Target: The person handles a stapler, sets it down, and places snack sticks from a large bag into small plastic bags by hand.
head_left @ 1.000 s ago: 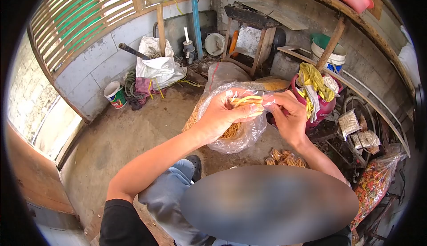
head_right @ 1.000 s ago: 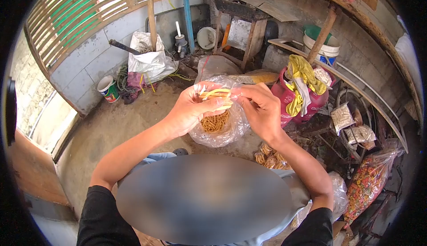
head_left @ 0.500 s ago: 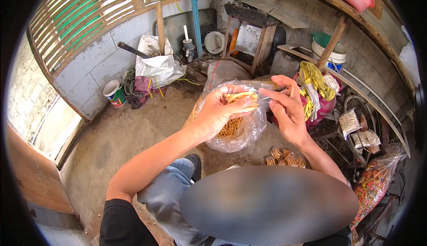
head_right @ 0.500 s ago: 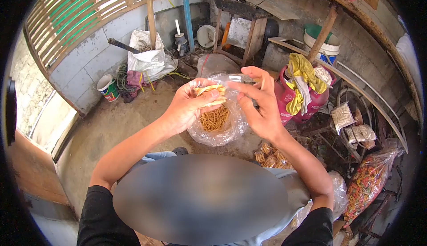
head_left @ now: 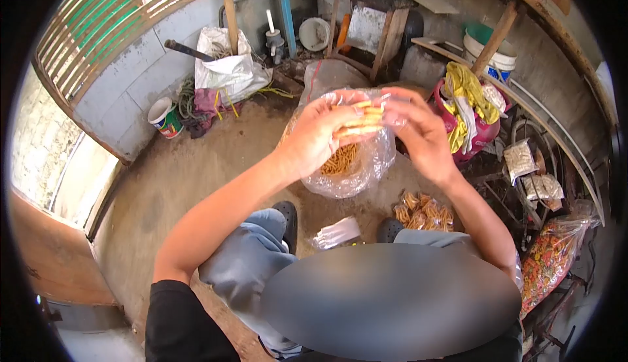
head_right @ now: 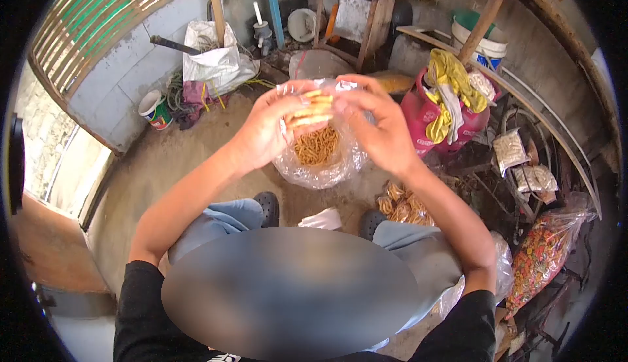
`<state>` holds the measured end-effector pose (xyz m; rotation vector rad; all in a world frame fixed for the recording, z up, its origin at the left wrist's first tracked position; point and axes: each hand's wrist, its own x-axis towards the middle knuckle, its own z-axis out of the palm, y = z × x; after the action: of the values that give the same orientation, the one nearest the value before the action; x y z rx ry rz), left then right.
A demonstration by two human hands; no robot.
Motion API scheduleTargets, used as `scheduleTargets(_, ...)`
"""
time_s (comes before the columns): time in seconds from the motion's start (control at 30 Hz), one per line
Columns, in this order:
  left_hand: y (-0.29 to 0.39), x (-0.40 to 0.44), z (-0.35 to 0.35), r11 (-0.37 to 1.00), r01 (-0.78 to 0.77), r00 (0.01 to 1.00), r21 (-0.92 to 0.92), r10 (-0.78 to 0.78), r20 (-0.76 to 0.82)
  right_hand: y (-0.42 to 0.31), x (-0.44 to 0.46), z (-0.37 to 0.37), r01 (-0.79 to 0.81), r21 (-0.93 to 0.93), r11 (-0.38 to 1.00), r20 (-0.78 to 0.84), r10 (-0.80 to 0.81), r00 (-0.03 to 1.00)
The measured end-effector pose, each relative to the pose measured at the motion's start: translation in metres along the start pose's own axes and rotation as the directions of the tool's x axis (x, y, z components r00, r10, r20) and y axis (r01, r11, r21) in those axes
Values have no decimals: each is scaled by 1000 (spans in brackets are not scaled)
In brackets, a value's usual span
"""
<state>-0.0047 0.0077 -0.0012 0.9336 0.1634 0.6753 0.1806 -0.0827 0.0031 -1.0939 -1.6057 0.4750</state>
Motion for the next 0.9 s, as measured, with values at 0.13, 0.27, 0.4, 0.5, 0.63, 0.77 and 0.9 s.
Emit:
scheduleTargets(0.13,10,3,-11,1000,-22,994,-13,21,-110,4,10,-3,-55,138,989,-190,81,978)
scheduleTargets(0.27,19,3,-37,1000,7,974,-11,-10,-226,51,25,-3,-209,148,967,-188,235,954)
scheduleTargets(0.4,23,2,-48,1000,5,970,3,-4,-242,150,27,11,-411,-201,889,187,447,875)
scheduleTargets(0.5,21,1,-55,1000,-11,961,3,11,-275,233,12,37,-319,-484,815,407,532,742)
scheduleTargets(0.63,17,6,-68,999,-33,964,-37,23,-263,317,-8,80,-289,-692,661,351,659,665)
scheduleTargets(0.77,16,10,-75,1000,4,944,-30,-14,-329,369,-11,114,-390,-688,612,224,690,689)
scheduleTargets(0.9,13,19,-86,1000,-23,922,-19,14,-387,399,-4,139,-539,-585,605,-126,589,798)
